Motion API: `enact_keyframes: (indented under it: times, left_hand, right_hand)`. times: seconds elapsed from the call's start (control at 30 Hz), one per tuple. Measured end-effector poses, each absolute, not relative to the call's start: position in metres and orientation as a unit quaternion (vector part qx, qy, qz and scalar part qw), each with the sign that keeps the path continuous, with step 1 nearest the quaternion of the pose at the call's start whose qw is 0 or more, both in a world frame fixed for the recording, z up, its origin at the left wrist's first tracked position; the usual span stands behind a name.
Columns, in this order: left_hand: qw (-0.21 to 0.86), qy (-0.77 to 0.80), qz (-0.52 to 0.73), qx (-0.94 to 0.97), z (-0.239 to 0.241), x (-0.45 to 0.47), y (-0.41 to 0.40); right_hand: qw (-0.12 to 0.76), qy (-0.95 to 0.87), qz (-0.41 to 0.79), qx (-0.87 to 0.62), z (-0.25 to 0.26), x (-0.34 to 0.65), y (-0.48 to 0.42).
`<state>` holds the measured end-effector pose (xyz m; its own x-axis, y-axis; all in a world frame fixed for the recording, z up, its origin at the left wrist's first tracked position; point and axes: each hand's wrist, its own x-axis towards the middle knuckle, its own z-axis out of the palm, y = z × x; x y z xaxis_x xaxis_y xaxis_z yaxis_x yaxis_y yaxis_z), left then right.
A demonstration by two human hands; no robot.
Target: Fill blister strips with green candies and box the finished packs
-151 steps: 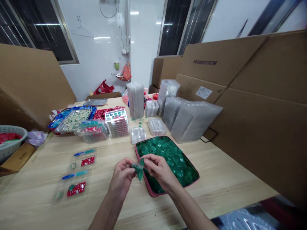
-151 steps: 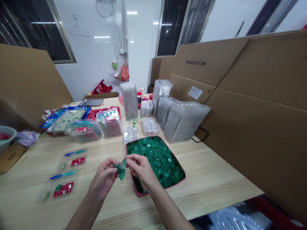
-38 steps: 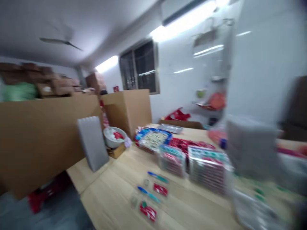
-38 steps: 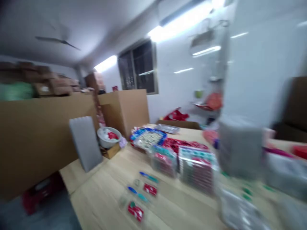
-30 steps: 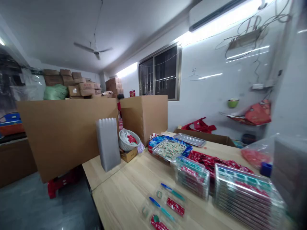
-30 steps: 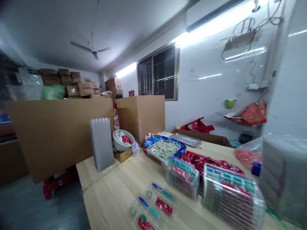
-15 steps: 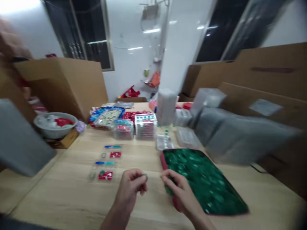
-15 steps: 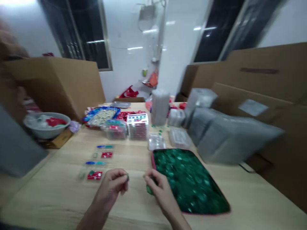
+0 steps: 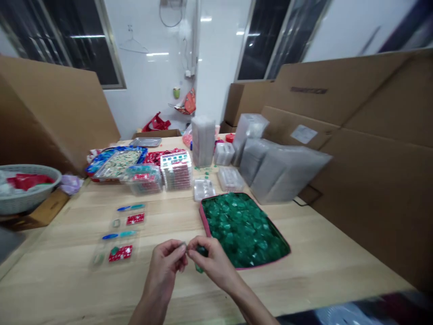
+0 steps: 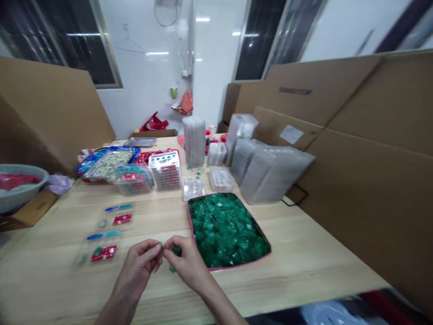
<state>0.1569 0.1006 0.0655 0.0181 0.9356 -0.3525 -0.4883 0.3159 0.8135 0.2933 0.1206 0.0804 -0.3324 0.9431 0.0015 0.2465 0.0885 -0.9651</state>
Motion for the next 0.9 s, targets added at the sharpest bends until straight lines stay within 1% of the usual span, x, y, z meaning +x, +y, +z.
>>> enact_keyframes:
  times: [0.07,0.13,0.23,0.3,0.37,0.43,0.47,0.53,0.57,0.63,0.7,0.8,0.9]
  left_hand:
    - [0.66,0.475,0.518,0.265,0.061,0.157,0.1]
    - [0.648,0.494,0.501,0.292,0.056,0.156,0.1]
    - [0.624,0.516,0.476,0.344,0.05,0.153,0.098]
    - [0.608,0.521,0.471,0.369,0.051,0.152,0.095]
    - [0.615,0.516,0.454,0.385,0.054,0.152,0.09]
    - [0.651,0.499,0.415,0.393,0.058,0.156,0.085]
    - [0.672,0.488,0.394,0.393,0.059,0.158,0.083]
    - [0.698,0.475,0.378,0.38,0.06,0.163,0.081]
    - [0.699,0.477,0.386,0.368,0.06,0.165,0.081]
    - [0.691,0.486,0.415,0.338,0.057,0.168,0.083]
    - [0.689,0.488,0.439,0.309,0.053,0.168,0.086]
    - [0.706,0.47,0.452,0.277,0.051,0.168,0.088]
    - [0.705,0.464,0.463,0.269,0.052,0.17,0.086]
  right_hand:
    - [0.346,-0.682,0.446,-0.464,0.078,0.293,0.117]
    - [0.334,-0.737,0.37,-0.456,0.074,0.293,0.113]
    - [0.293,-0.811,0.252,-0.44,0.066,0.292,0.106]
    - [0.275,-0.827,0.221,-0.437,0.06,0.29,0.104]
    - [0.293,-0.819,0.224,-0.439,0.055,0.29,0.104]
    - [0.348,-0.777,0.262,-0.455,0.053,0.293,0.108]
    - [0.383,-0.738,0.3,-0.468,0.054,0.296,0.11]
    - [0.437,-0.633,0.407,-0.493,0.056,0.303,0.113]
    - [0.448,-0.577,0.466,-0.5,0.058,0.306,0.113]
    - [0.446,-0.485,0.557,-0.505,0.061,0.312,0.113]
    - [0.444,-0.424,0.608,-0.504,0.061,0.316,0.111]
    - [0.454,-0.368,0.648,-0.488,0.057,0.317,0.109]
    - [0.46,-0.368,0.645,-0.486,0.051,0.312,0.108]
